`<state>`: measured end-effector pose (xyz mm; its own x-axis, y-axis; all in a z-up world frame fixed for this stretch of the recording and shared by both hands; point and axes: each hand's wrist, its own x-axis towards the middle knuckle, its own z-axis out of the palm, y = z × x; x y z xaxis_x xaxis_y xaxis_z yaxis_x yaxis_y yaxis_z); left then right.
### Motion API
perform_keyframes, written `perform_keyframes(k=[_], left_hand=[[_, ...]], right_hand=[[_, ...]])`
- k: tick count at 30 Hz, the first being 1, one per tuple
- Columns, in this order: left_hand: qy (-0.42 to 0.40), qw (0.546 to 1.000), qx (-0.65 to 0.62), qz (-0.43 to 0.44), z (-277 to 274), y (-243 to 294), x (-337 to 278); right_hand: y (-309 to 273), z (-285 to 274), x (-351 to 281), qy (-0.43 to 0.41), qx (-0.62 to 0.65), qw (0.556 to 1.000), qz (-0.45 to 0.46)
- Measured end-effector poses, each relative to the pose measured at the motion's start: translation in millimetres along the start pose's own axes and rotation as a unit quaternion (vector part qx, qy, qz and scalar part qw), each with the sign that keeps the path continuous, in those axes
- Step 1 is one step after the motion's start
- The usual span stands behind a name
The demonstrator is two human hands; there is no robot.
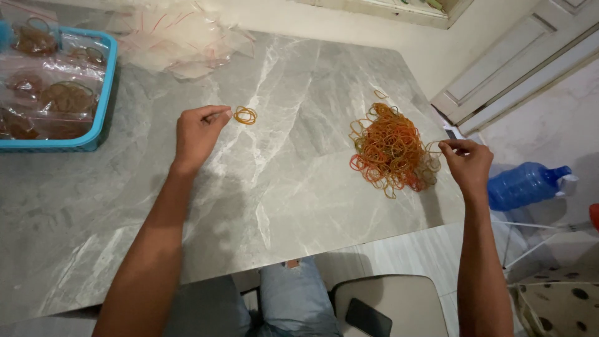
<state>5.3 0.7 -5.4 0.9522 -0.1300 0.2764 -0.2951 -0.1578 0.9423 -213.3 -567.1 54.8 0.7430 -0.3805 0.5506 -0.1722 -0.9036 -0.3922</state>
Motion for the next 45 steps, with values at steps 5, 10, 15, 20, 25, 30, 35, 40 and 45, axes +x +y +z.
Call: perform_keyframes(k=[5, 10, 15, 20, 25, 30, 35, 40, 45], left_hand=[[0.002, 1.0, -0.011, -0.01, 0, 10, -3], [0.015, 0.999, 0.027, -0.032, 4, -7, 6], [0.006, 0.999, 0.036, -0.025, 3, -10, 10], [0.022, 1.0, 0.013, -0.015, 1, 2, 5], [0.027, 1.0, 0.005, -0.012, 2, -5, 7], [0.028, 0.999, 0.014, -0.021, 2, -2, 8], [0.016, 1.0, 0.001, -0.022, 0, 1, 8], [0.01, 1.0, 0.008, -0.003, 4, -9, 9], [0.015, 1.0, 0.002, -0.008, 4, -13, 10]], right_hand=[[-30, 3, 4, -0.003, 0.03, 0.999, -0.016], [-110, 16, 5, -0.029, 0.072, 0.995, -0.065], [-222, 40, 0, -0.065, 0.163, 0.971, -0.162], [-284, 103, -1, -0.116, 0.212, 0.952, -0.188], [-314, 187, 10, -0.19, 0.252, 0.929, -0.19], [-344, 238, 19, -0.262, 0.303, 0.911, -0.102], [-341, 259, 25, -0.234, 0.227, 0.937, -0.126], [-314, 237, 12, -0.203, 0.216, 0.946, -0.135], [-286, 168, -19, -0.184, 0.136, 0.951, -0.208]])
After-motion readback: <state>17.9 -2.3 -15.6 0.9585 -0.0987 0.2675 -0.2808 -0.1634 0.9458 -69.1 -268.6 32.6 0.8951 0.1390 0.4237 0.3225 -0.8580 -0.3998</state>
